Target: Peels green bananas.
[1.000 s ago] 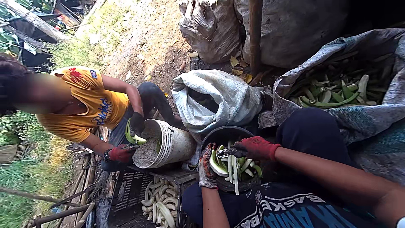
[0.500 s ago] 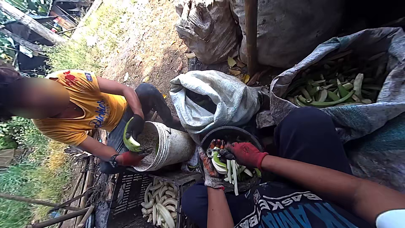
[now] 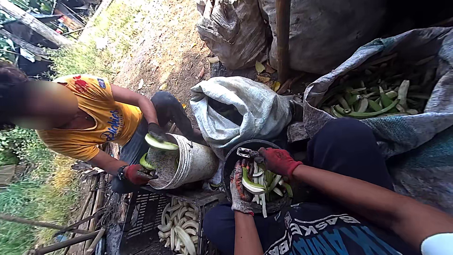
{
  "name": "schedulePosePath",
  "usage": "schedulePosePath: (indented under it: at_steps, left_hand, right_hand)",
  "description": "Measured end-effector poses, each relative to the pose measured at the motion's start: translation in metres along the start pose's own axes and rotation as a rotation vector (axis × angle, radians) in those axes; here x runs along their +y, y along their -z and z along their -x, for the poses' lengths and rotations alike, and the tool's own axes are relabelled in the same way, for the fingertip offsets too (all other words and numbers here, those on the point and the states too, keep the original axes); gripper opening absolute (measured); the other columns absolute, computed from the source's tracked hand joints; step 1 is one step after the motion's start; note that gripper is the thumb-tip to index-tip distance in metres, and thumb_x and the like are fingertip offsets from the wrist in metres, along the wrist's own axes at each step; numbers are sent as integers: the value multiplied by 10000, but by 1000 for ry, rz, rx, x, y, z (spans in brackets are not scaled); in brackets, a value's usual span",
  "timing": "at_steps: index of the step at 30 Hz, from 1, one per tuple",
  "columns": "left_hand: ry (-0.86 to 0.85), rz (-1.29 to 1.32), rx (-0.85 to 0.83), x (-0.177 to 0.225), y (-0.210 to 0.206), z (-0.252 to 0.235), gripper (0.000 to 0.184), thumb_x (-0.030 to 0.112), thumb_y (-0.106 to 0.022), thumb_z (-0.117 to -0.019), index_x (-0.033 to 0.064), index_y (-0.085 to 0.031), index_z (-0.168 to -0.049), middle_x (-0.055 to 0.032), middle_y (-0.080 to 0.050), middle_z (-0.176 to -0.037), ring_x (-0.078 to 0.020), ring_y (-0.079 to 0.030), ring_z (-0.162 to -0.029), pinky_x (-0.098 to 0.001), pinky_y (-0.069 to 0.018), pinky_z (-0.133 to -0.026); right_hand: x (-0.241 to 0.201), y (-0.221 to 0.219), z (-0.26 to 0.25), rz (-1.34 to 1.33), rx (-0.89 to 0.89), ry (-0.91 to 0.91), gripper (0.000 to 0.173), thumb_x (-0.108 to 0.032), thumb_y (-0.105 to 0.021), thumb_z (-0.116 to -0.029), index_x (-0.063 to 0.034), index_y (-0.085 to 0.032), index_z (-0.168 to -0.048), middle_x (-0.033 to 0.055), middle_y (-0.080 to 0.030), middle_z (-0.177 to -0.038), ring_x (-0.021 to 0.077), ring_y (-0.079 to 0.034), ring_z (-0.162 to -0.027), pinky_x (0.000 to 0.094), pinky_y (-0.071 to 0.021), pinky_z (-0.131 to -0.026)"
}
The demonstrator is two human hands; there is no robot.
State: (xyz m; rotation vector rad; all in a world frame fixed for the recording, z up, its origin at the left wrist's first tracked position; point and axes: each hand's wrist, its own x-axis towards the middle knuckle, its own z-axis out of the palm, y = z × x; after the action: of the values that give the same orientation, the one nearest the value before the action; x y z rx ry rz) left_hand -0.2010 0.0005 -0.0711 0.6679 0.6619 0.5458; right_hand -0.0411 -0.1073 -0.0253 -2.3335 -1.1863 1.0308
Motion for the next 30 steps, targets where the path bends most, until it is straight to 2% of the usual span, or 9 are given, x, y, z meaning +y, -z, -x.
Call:
schedulePosePath:
  at_steps: [3,6,10,14,19,23,26,28,30]
  left_hand:
    - [5,-26,38,13,3,-4,333,171,-368,-1103,12,-521,-1351,-129,-683,-1190,-217,-688,-1068,-379,-575,-937]
    - [22,23,15,20,4,-2,363,167,-340,-1109,26,-476,-1415,-141,-647,-1315,-236,-661,-1181,-378,-556,-991]
    - [50,314,-136,17,3,-5,358,214,-321,-1099,46,-532,-1335,-132,-673,-1290,-259,-669,-1191,-380,-572,-972]
    - [-71,290,-42,16,-34,3,368,152,-274,-1103,-18,-433,-1388,-167,-622,-1295,-223,-638,-1197,-306,-533,-990]
    - [19,312,-219,7,-18,-2,388,247,-321,-1109,64,-539,-1372,-128,-662,-1325,-262,-631,-1258,-418,-524,-1058]
    - [20,138,-106,13,-41,11,682,515,-109,-1088,4,-384,-1446,-179,-577,-1336,-225,-612,-1194,-350,-547,-911]
    - [76,141,-97,1,-30,11,378,269,-307,-1104,36,-603,-1133,-110,-717,-945,-156,-729,-792,-261,-610,-614]
    - [104,104,-66,-3,-20,10,297,205,-371,-1089,47,-623,-1081,-83,-703,-840,-137,-702,-679,-268,-604,-588]
    - [78,177,-109,-2,-13,8,290,218,-365,-1090,78,-608,-1166,-65,-724,-975,-127,-726,-850,-273,-619,-729]
  right_hand:
    - [7,3,13,90,-164,234,311,-191,-571,-1032,-32,-619,-1294,259,-678,-1180,456,-653,-1118,661,-484,-916]
    - [11,13,20,175,-255,145,314,-223,-557,-1044,-29,-625,-1282,264,-679,-1181,469,-645,-1139,675,-474,-915]
    - [28,8,23,-122,-301,287,276,-145,-558,-1053,-5,-630,-1280,251,-689,-1100,415,-669,-1029,617,-491,-928]
    - [22,-15,34,-333,-356,452,337,-291,-532,-1086,2,-628,-1223,200,-683,-978,334,-674,-901,563,-518,-851]
    - [11,-17,25,-70,-308,318,371,-291,-492,-1100,6,-554,-1313,271,-658,-1131,450,-650,-1086,648,-481,-915]
    - [-5,-20,15,72,-137,131,490,-182,-574,-1025,19,-473,-1460,320,-582,-1329,504,-603,-1201,651,-486,-950]
    - [-9,-16,3,86,-32,-1,490,-169,-548,-1024,16,-465,-1470,324,-571,-1346,511,-606,-1189,651,-499,-923]
    - [-6,-14,1,78,0,-6,465,-171,-549,-1017,13,-497,-1442,323,-582,-1327,511,-614,-1169,654,-500,-896]
    - [-2,-10,5,41,24,-20,450,-202,-546,-1021,-3,-511,-1424,300,-595,-1325,490,-620,-1179,648,-500,-905]
